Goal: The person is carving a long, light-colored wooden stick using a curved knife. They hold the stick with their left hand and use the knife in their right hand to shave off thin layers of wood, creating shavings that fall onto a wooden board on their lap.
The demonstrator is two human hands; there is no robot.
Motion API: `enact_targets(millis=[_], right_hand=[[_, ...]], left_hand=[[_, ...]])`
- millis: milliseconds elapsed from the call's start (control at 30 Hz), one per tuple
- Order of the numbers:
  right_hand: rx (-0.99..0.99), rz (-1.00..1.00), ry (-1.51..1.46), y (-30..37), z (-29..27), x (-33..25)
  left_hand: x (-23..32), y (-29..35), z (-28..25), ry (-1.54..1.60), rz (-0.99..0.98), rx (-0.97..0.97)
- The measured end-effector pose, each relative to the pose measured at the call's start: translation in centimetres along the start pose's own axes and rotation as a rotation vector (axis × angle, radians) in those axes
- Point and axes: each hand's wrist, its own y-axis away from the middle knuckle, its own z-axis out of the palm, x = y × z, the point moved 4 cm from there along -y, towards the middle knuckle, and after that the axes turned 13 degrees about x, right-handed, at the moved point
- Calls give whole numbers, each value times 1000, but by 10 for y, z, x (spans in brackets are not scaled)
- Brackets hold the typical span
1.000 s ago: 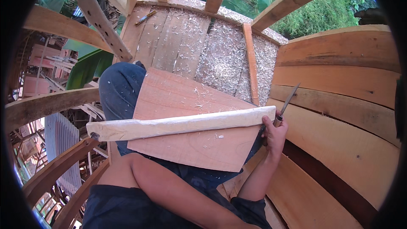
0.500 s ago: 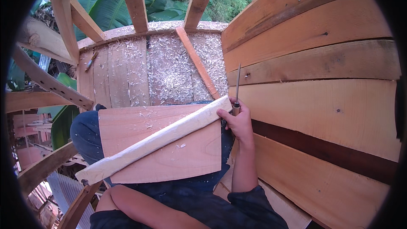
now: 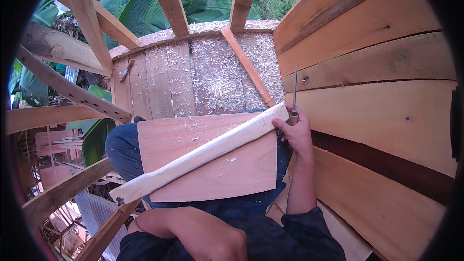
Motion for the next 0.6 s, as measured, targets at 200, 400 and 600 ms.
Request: enact_targets(millis=[200,400,600], right_hand=[[55,-10,19,3,-5,1],[41,-31,-7,-3,1,4],[50,-120,-42,-9,8,-21]], left_hand=[[18,60,-95,-405,-295,222],[44,168,-145,-1132,-1003,294],[39,205,-126,-993,-1343,187]])
